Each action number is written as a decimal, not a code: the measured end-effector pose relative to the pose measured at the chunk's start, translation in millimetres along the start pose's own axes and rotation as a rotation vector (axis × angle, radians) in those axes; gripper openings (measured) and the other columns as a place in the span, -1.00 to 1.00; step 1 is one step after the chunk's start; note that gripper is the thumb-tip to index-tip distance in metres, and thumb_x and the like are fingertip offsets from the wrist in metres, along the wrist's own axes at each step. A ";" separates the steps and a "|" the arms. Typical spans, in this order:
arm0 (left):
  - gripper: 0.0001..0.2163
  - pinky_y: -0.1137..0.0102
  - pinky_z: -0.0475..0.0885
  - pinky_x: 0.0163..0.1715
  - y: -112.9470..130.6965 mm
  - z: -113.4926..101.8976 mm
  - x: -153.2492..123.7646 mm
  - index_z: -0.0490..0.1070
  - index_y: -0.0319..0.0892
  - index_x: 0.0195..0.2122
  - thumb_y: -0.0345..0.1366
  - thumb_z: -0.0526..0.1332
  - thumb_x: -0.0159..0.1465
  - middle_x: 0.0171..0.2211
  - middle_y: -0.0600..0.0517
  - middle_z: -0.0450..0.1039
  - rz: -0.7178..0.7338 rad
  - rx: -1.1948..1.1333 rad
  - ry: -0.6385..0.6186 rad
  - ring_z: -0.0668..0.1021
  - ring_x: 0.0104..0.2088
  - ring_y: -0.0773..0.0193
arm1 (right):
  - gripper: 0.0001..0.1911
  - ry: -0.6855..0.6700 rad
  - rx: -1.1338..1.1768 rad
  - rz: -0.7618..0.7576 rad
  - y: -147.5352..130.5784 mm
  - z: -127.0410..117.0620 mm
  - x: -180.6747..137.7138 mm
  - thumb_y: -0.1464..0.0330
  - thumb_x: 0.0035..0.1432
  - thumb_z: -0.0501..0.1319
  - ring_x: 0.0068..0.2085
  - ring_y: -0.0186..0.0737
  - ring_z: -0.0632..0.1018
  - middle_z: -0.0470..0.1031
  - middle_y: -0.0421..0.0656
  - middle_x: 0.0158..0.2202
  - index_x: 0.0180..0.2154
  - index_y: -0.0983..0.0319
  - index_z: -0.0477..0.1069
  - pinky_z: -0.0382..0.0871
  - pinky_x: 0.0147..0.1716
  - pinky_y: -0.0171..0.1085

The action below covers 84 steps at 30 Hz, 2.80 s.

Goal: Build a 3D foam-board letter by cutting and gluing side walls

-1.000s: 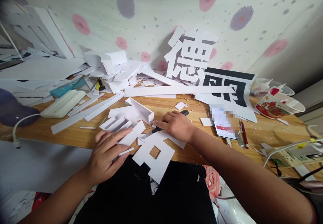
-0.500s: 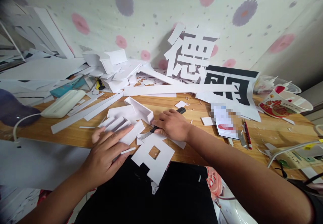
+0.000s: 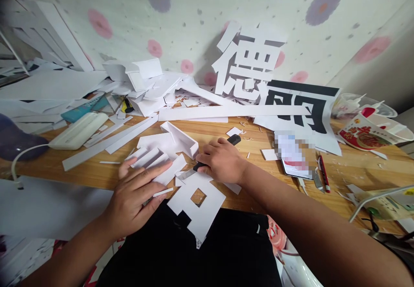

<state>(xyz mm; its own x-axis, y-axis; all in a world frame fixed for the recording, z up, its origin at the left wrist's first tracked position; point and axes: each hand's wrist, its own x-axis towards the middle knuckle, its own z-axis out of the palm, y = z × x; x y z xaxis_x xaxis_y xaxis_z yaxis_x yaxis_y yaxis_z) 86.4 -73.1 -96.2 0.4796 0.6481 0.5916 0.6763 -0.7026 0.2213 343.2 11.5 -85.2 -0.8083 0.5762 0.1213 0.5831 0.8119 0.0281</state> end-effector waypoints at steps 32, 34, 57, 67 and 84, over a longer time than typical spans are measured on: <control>-0.90 0.01 0.21 0.08 -8.3 -11.1 6.7 0.47 -0.11 -0.38 -0.40 0.19 0.23 0.11 -0.03 0.40 0.026 -0.046 -0.032 0.45 -0.03 0.07 | -0.67 -0.112 0.027 -0.035 3.0 -9.3 16.4 0.15 0.32 0.07 -0.21 -0.13 0.45 0.53 -0.09 -0.17 -0.10 0.19 0.47 0.07 -0.23 -0.16; -0.93 0.02 0.25 0.10 -13.0 -14.0 10.4 0.47 -0.13 -0.36 -0.41 0.20 0.22 0.11 -0.07 0.39 0.031 -0.087 -0.009 0.39 0.10 0.01 | -0.68 -0.102 0.046 -0.044 5.6 -6.6 16.1 0.16 0.32 0.08 -0.20 -0.14 0.45 0.53 -0.10 -0.16 -0.08 0.18 0.47 0.08 -0.23 -0.17; -0.86 -0.03 0.10 0.15 -20.6 -6.5 13.0 0.42 -0.12 -0.40 -0.33 0.12 0.29 0.17 0.02 0.36 0.085 0.087 -0.176 0.29 0.24 -0.07 | -0.64 -0.147 0.192 0.083 6.7 -8.1 20.8 0.11 0.34 0.02 -0.20 -0.18 0.53 0.56 -0.16 -0.15 -0.12 0.15 0.47 0.13 -0.39 -0.28; -0.86 -0.05 0.12 0.13 -21.6 -7.1 12.3 0.43 -0.12 -0.38 -0.32 0.12 0.29 0.18 0.02 0.35 0.101 0.090 -0.181 0.28 0.25 -0.08 | -0.64 -0.220 0.141 0.156 4.6 -15.9 24.5 0.11 0.35 -0.02 -0.23 -0.16 0.55 0.59 -0.17 -0.24 -0.15 0.13 0.46 0.11 -0.40 -0.28; -0.86 -0.03 0.08 0.17 -21.3 -5.7 11.7 0.43 -0.12 -0.39 -0.34 0.12 0.29 0.18 0.02 0.36 0.096 0.072 -0.160 0.28 0.25 -0.06 | -0.57 -0.124 0.065 0.066 11.3 -8.8 25.4 0.09 0.36 -0.07 -0.29 -0.19 0.52 0.58 -0.12 -0.24 -0.15 0.18 0.47 0.10 -0.40 -0.28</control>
<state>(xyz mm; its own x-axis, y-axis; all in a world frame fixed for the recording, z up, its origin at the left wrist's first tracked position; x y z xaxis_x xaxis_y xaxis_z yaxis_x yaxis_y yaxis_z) 74.3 -52.2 -89.6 0.6225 0.6216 0.4756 0.6586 -0.7443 0.1108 329.9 34.5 -73.1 -0.7748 0.6322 -0.0031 0.6317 0.7741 -0.0410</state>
